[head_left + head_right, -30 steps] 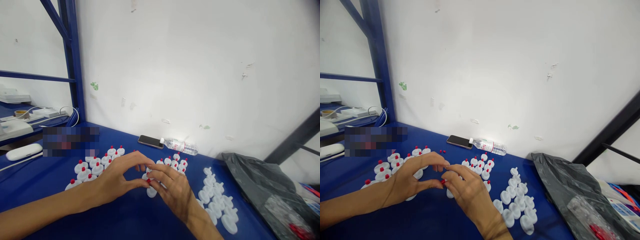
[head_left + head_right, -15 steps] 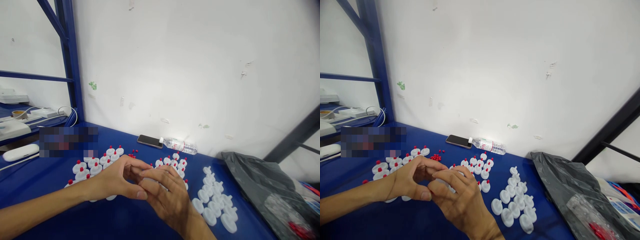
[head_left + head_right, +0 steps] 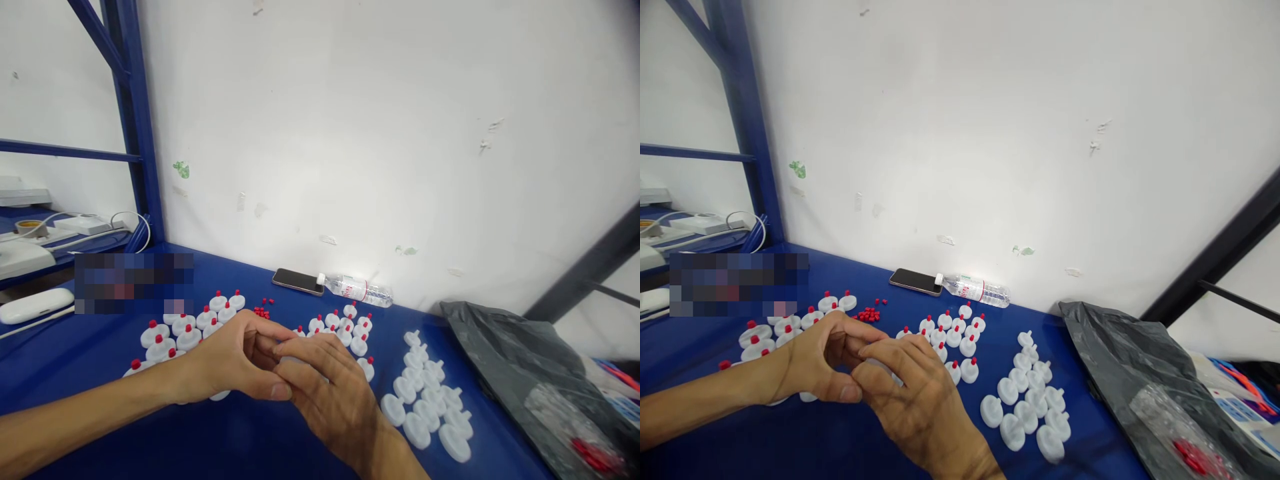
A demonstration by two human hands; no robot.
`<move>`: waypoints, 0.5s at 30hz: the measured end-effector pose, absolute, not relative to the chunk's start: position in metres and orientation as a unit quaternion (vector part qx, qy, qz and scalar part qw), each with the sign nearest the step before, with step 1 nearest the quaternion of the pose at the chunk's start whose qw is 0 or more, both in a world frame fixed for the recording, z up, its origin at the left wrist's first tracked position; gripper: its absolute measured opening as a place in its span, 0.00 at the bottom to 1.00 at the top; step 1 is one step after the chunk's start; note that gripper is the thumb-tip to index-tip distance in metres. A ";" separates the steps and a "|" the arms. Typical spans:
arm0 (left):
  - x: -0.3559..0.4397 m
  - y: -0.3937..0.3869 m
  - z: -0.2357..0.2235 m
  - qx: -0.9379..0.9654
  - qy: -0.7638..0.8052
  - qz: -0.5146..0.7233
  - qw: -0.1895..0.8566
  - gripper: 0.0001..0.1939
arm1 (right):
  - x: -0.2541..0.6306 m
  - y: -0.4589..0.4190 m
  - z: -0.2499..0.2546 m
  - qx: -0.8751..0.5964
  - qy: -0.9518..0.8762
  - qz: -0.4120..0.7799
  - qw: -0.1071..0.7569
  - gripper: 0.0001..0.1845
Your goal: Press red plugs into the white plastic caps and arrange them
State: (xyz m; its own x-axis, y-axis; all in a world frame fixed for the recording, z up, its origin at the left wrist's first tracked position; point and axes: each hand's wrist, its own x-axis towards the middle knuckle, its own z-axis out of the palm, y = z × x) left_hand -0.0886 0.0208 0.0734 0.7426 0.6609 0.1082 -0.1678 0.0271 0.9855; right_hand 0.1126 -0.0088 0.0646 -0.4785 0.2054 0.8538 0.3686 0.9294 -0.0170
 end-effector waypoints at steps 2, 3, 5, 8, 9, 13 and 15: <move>-0.089 0.021 0.074 0.629 0.198 0.295 0.691 0.29 | 0.112 -0.010 0.064 -0.170 -0.856 -0.076 0.482 0.05; -0.090 0.021 0.074 0.629 0.198 0.293 0.693 0.30 | 0.112 -0.010 0.064 -0.170 -0.856 -0.075 0.482 0.06; -0.090 0.021 0.074 0.629 0.196 0.293 0.693 0.29 | 0.112 -0.011 0.065 -0.169 -0.855 -0.073 0.485 0.07; -0.089 0.020 0.074 0.625 0.190 0.299 0.695 0.28 | 0.113 -0.011 0.065 -0.166 -0.855 -0.063 0.488 0.08; -0.088 0.020 0.074 0.621 0.186 0.302 0.699 0.28 | 0.113 -0.011 0.065 -0.166 -0.856 -0.059 0.487 0.08; -0.084 0.018 0.073 0.599 0.170 0.316 0.716 0.29 | 0.114 -0.012 0.063 -0.171 -0.858 -0.067 0.479 0.11; -0.084 0.018 0.072 0.596 0.179 0.320 0.714 0.29 | 0.114 -0.011 0.060 -0.179 -0.857 -0.078 0.477 0.13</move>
State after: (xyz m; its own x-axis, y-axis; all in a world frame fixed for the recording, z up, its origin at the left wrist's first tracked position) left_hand -0.0835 0.0180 0.0716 0.7318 0.6698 0.1256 -0.2436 0.0849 0.9662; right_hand 0.1144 -0.0114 0.0603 -0.4811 0.2332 0.8451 0.3818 0.9235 -0.0374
